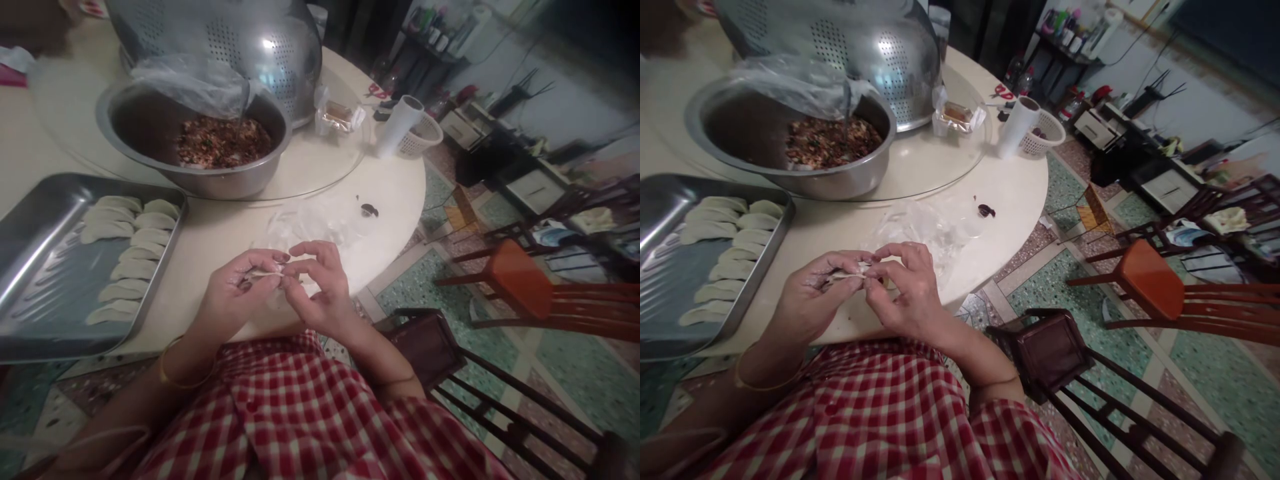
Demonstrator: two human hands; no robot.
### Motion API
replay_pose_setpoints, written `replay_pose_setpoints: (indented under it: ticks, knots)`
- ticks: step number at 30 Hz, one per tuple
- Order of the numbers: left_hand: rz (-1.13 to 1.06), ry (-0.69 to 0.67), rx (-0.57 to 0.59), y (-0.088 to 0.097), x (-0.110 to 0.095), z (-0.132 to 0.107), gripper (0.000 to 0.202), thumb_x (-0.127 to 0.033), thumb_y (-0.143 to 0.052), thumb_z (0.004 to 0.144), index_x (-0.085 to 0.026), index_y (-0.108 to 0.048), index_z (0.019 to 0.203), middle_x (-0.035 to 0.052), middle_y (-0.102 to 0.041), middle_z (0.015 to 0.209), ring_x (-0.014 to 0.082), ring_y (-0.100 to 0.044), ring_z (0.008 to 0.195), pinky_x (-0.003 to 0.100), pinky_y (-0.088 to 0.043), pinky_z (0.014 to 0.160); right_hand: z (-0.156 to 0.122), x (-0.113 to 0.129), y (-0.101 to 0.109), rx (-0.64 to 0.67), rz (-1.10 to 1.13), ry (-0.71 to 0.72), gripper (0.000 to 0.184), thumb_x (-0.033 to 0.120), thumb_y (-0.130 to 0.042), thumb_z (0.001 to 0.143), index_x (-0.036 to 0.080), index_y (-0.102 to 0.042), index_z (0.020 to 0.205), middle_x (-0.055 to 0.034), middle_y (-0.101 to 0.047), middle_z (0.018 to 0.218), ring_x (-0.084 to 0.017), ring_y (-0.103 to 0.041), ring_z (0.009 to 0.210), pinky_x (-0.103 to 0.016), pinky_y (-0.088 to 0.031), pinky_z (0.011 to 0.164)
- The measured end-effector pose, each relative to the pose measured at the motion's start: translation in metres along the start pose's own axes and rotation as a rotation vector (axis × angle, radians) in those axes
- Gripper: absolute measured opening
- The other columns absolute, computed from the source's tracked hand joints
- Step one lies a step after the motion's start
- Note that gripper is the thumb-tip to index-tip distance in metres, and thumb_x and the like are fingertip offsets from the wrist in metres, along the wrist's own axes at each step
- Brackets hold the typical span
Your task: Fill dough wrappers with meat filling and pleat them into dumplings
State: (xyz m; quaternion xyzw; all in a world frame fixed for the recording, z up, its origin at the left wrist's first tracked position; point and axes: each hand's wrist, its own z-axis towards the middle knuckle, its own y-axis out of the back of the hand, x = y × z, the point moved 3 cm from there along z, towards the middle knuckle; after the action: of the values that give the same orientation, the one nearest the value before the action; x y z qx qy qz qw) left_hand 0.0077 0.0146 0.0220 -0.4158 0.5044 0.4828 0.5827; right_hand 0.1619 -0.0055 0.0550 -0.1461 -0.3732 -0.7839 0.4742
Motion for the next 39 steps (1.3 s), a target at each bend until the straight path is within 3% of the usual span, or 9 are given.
replay_pose_setpoints:
  ticks: [7,11,15,18,22,28,33,39]
  knots:
    - [-0.215,0.190,0.008,-0.004,0.012,-0.003,0.011,-0.026,-0.068,0.085,-0.023,-0.066,0.095,0.0000,-0.072,0.097,0.0134,-0.068,0.087,0.024,-0.054,0.079,-0.005,-0.001,-0.005,-0.073,-0.086,-0.019,0.017,0.021,-0.061,0.084,0.022,-0.064,0.101,-0.0072,-0.063,0.105,-0.020,-0.060,0.101,-0.041,-0.053,0.087]
    - [-0.302,0.216,0.026,-0.005,0.011,-0.003,0.019,-0.026,-0.071,0.081,-0.024,-0.064,0.099,-0.0017,-0.070,0.091,0.0120,-0.066,0.080,0.022,-0.054,0.074,-0.005,-0.004,-0.011,-0.070,-0.086,-0.029,0.010,0.021,-0.060,0.087,0.023,-0.066,0.095,-0.0056,-0.065,0.104,-0.020,-0.061,0.101,-0.040,-0.052,0.088]
    - [-0.332,0.219,0.013,-0.006,0.011,-0.002,0.028,-0.025,-0.072,0.078,-0.025,-0.064,0.104,0.0005,-0.070,0.098,0.0141,-0.067,0.088,0.023,-0.056,0.076,-0.003,-0.004,-0.015,-0.059,-0.105,-0.014,0.009,0.022,-0.059,0.089,0.023,-0.068,0.088,-0.0067,-0.068,0.103,-0.020,-0.062,0.100,-0.042,-0.051,0.088]
    - [-0.301,0.256,-0.003,-0.005,0.012,-0.002,0.034,-0.026,-0.072,0.078,-0.023,-0.064,0.111,0.0030,-0.071,0.102,0.0165,-0.068,0.092,0.026,-0.057,0.080,-0.002,-0.005,-0.012,-0.003,-0.076,-0.034,0.015,0.023,-0.056,0.091,0.026,-0.069,0.097,-0.0059,-0.070,0.107,-0.021,-0.062,0.108,-0.043,-0.049,0.094]
    - [-0.238,0.272,-0.056,-0.004,0.012,-0.001,0.026,-0.031,-0.074,0.078,-0.021,-0.068,0.101,0.0047,-0.074,0.103,0.0180,-0.069,0.091,0.029,-0.056,0.081,-0.007,-0.013,0.003,-0.043,0.004,-0.107,0.022,0.025,-0.054,0.092,0.027,-0.068,0.109,-0.0063,-0.067,0.118,-0.022,-0.061,0.112,-0.044,-0.050,0.095]
    - [-0.259,0.234,-0.080,-0.007,0.012,0.003,0.015,-0.031,-0.078,0.074,-0.021,-0.069,0.081,0.0031,-0.074,0.103,0.0184,-0.069,0.095,0.030,-0.055,0.085,-0.017,-0.027,0.008,-0.061,0.110,-0.263,0.009,0.026,-0.064,0.086,0.026,-0.069,0.093,-0.0052,-0.068,0.101,-0.019,-0.064,0.099,-0.039,-0.054,0.090]
    - [-0.211,0.186,-0.053,-0.006,0.016,0.004,0.015,-0.031,-0.078,0.075,-0.020,-0.070,0.080,0.0048,-0.073,0.109,0.0209,-0.066,0.104,0.033,-0.052,0.091,-0.013,-0.030,0.002,-0.070,0.208,-0.353,0.001,0.023,-0.067,0.083,0.023,-0.068,0.082,-0.0030,-0.067,0.092,-0.017,-0.065,0.092,-0.037,-0.052,0.089]
    - [-0.111,0.187,0.015,-0.004,0.020,0.002,0.012,-0.031,-0.076,0.078,-0.021,-0.069,0.082,0.0056,-0.070,0.119,0.0234,-0.062,0.115,0.035,-0.050,0.094,-0.008,-0.032,-0.001,-0.032,0.278,-0.378,0.006,0.023,-0.065,0.084,0.023,-0.066,0.078,-0.0020,-0.069,0.091,-0.016,-0.065,0.093,-0.037,-0.051,0.091]
